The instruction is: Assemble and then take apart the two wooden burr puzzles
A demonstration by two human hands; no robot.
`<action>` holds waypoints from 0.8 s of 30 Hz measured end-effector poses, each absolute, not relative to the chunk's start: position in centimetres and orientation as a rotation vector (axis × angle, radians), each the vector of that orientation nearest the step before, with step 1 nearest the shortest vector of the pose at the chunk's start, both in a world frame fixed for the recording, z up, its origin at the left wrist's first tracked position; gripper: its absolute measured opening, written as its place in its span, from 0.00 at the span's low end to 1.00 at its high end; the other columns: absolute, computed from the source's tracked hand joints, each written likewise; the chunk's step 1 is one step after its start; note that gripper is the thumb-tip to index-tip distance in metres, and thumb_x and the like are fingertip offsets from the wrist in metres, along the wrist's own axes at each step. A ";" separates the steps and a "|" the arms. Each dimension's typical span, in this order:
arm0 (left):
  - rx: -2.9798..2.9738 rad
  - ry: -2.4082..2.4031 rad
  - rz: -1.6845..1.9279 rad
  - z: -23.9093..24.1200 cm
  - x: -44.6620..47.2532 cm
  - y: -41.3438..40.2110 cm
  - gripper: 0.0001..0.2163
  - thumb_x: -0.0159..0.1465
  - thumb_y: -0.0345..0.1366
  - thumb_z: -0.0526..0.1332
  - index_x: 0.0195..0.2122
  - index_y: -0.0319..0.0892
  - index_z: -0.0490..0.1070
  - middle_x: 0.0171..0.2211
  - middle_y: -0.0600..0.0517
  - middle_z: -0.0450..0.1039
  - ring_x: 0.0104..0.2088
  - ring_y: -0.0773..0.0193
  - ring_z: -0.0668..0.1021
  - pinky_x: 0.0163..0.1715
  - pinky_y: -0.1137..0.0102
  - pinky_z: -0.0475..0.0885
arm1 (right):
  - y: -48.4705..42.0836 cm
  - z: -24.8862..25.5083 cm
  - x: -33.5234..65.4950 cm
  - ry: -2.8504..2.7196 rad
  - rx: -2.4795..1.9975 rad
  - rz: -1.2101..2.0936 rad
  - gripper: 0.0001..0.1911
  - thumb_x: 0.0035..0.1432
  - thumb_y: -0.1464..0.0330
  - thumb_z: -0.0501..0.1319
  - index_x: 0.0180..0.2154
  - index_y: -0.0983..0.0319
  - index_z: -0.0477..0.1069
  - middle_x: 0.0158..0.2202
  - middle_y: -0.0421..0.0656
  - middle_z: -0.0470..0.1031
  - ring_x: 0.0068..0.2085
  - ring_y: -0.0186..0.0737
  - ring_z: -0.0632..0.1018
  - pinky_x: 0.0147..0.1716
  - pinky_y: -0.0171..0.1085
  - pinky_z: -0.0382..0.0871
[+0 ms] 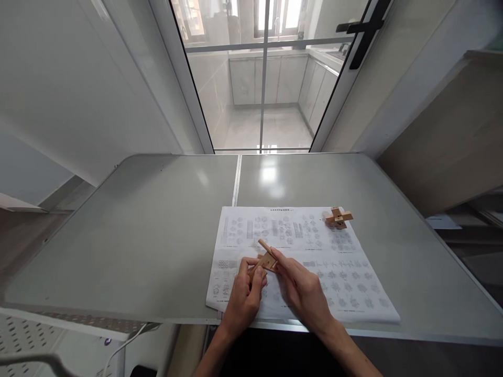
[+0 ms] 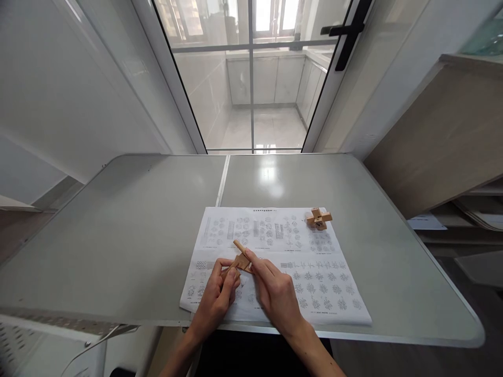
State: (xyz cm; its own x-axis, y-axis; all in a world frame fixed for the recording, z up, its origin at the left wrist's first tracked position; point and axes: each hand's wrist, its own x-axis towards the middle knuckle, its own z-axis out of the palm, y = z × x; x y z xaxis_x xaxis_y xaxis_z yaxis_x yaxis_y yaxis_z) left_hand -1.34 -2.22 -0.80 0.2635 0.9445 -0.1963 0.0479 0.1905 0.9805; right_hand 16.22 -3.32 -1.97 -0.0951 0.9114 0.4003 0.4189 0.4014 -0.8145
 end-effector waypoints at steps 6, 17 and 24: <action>1.216 1.065 0.847 -0.8 -1.4 -2.2 0.17 0.76 0.54 0.54 0.44 0.45 0.63 0.26 0.61 0.58 0.23 0.70 0.60 0.25 0.75 0.60 | -3.1 -1.7 16.6 -1.693 -1.155 0.702 0.28 0.77 0.73 0.52 0.72 0.50 0.64 0.52 0.47 0.84 0.48 0.43 0.86 0.46 0.40 0.83; 1.167 1.111 0.891 -0.6 -1.0 -2.2 0.16 0.75 0.54 0.56 0.46 0.46 0.64 0.26 0.58 0.66 0.23 0.68 0.65 0.30 0.70 0.69 | -3.5 -2.0 16.1 -1.747 -1.117 0.785 0.28 0.77 0.74 0.53 0.72 0.50 0.64 0.58 0.46 0.81 0.55 0.44 0.84 0.53 0.42 0.82; 1.170 1.125 0.883 -0.5 -0.8 -2.2 0.16 0.75 0.53 0.58 0.48 0.43 0.66 0.26 0.58 0.67 0.23 0.68 0.65 0.25 0.73 0.64 | -4.0 -1.9 15.6 -1.707 -1.177 0.743 0.30 0.75 0.75 0.52 0.73 0.50 0.62 0.61 0.47 0.80 0.55 0.46 0.84 0.52 0.42 0.83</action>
State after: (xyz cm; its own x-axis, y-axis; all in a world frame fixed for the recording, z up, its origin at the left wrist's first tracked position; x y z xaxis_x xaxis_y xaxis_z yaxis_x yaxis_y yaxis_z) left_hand -0.81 -2.20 -0.51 0.2372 0.9506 -0.2004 0.0315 0.1986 0.9796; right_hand 15.58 -4.02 -1.93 -0.1362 0.9308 0.3392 0.3864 0.3652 -0.8470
